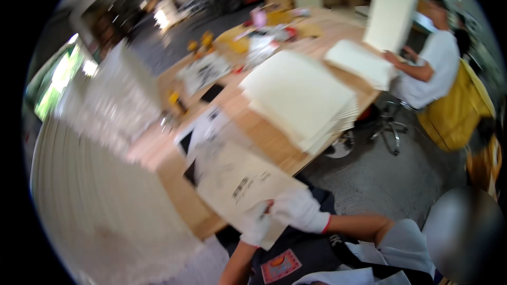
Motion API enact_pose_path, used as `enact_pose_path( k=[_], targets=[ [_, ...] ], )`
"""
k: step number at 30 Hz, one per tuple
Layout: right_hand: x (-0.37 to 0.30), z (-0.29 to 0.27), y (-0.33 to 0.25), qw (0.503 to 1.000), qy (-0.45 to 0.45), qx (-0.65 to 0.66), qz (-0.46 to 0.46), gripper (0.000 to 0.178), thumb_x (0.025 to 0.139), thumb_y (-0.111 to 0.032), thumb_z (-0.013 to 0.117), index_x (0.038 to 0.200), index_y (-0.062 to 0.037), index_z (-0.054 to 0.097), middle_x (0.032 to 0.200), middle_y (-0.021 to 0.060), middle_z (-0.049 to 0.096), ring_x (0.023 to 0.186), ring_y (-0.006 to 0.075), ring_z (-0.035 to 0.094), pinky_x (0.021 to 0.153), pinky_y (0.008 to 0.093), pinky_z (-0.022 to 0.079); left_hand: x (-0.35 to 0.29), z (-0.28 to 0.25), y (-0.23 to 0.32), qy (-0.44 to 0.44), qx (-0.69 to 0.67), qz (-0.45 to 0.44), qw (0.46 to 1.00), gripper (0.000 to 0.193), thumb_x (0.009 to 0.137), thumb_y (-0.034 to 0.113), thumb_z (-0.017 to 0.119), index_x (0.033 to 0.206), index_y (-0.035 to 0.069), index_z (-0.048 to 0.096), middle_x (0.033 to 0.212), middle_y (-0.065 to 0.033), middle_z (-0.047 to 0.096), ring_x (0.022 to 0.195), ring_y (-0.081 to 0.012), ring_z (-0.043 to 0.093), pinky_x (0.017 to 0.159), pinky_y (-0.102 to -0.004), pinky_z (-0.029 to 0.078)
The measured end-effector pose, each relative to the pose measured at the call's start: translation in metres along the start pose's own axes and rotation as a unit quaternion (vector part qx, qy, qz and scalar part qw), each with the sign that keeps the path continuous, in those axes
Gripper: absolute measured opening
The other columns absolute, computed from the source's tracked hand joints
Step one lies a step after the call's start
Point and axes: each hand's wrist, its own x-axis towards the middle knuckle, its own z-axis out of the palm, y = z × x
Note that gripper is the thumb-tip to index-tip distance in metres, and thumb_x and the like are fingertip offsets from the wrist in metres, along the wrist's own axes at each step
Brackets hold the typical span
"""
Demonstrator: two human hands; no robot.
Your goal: The person repeatedly picks up stacks of white paper and inserts them into clear plastic packaging bags. They work at a wooden table in a warehouse environment, handling the paper and bags by hand. The process involves opening the bags, sliding the paper inside, and stacking the finished packages.
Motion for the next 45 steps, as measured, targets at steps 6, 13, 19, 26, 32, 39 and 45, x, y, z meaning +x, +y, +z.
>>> enact_pose_path(
  k=[6, 13, 19, 26, 32, 39, 45],
  targets=[
    [-0.024, 0.019, 0.059, 0.919, -0.223, -0.247, 0.214, 0.025, 0.082, -0.022, 0.051, 0.101, -0.0055, 0.052, 0.063, 0.0069, 0.06, 0.054, 0.0265, 0.06, 0.054, 0.0408, 0.047, -0.062, 0.002, 0.007, 0.031, 0.312, 0.216, 0.925, 0.031, 0.064, 0.005, 0.061, 0.095, 0.007, 0.064, 0.094, -0.0137, 0.062, 0.088, -0.0338, 0.058, 0.072, -0.0443, 0.046],
    [-0.038, -0.024, 0.021, 0.9, -0.335, -0.27, 0.07, 0.013, 0.079, -0.022, 0.052, 0.076, -0.0098, 0.056, 0.058, 0.0075, 0.06, 0.05, 0.0238, 0.061, 0.047, 0.0391, 0.045, -0.133, -0.038, -0.013, 0.25, 0.197, -0.069, 0.946, 0.009, 0.075, 0.001, 0.064, 0.077, 0.005, 0.056, 0.073, -0.0064, 0.055, 0.063, -0.02, 0.053, 0.056, -0.0295, 0.043],
    [-0.076, -0.049, -0.006, 0.809, -0.555, -0.157, 0.117, 0.025, 0.083, -0.024, 0.047, 0.071, -0.0065, 0.059, 0.065, 0.0123, 0.065, 0.061, 0.0266, 0.066, 0.049, 0.0396, 0.049, -0.205, -0.025, 0.032, 0.119, -0.122, -0.347, 0.922, 0.007, 0.084, 0.001, 0.058, 0.08, 0.004, 0.053, 0.075, 0.0007, 0.055, 0.065, -0.0052, 0.048, 0.059, -0.0209, 0.04],
    [-0.024, -0.036, 0.044, 0.733, -0.281, 0.401, 0.472, 0.034, 0.093, -0.026, 0.047, 0.083, 0.0009, 0.066, 0.073, 0.0099, 0.067, 0.063, 0.0165, 0.063, 0.059, 0.0275, 0.05, -0.142, -0.042, 0.015, 0.215, 0.033, -0.143, 0.966, 0.029, 0.083, 0.002, 0.065, 0.068, 0.008, 0.04, 0.063, 0.0025, 0.045, 0.06, -0.0068, 0.04, 0.056, -0.0233, 0.038],
    [-0.056, 0.062, 0.081, 0.586, -0.204, 0.546, 0.563, 0.036, 0.094, -0.024, 0.051, 0.119, 0.0016, 0.054, 0.113, 0.0131, 0.061, 0.093, 0.017, 0.062, 0.079, 0.0282, 0.05, -0.12, -0.053, 0.009, 0.382, 0.009, -0.161, 0.91, 0.03, 0.084, 0.004, 0.064, 0.068, 0.008, 0.039, 0.063, 0.0019, 0.044, 0.063, -0.0066, 0.044, 0.058, -0.0226, 0.039],
    [-0.013, 0.129, 0.059, 0.577, 0.026, 0.641, 0.505, 0.036, 0.091, -0.02, 0.058, 0.119, 0.0026, 0.056, 0.11, 0.0086, 0.062, 0.097, 0.0153, 0.06, 0.083, 0.0283, 0.048, -0.203, -0.073, -0.041, 0.358, -0.037, -0.32, 0.876, 0.013, 0.083, -0.001, 0.049, 0.072, 0.005, 0.043, 0.069, -0.0054, 0.052, 0.057, -0.0126, 0.055, 0.055, -0.0272, 0.051],
    [0.009, 0.144, 0.062, 0.657, 0.033, 0.553, 0.511, 0.037, 0.091, -0.022, 0.059, 0.118, 0.0018, 0.057, 0.108, 0.0064, 0.063, 0.094, 0.0121, 0.059, 0.08, 0.0259, 0.047, -0.123, -0.013, 0.001, 0.173, -0.518, -0.286, 0.787, 0.058, 0.093, 0.036, 0.053, 0.135, 0.002, 0.033, 0.105, -0.0086, 0.06, 0.08, -0.0183, 0.061, 0.085, -0.0359, 0.051]
  ],
)
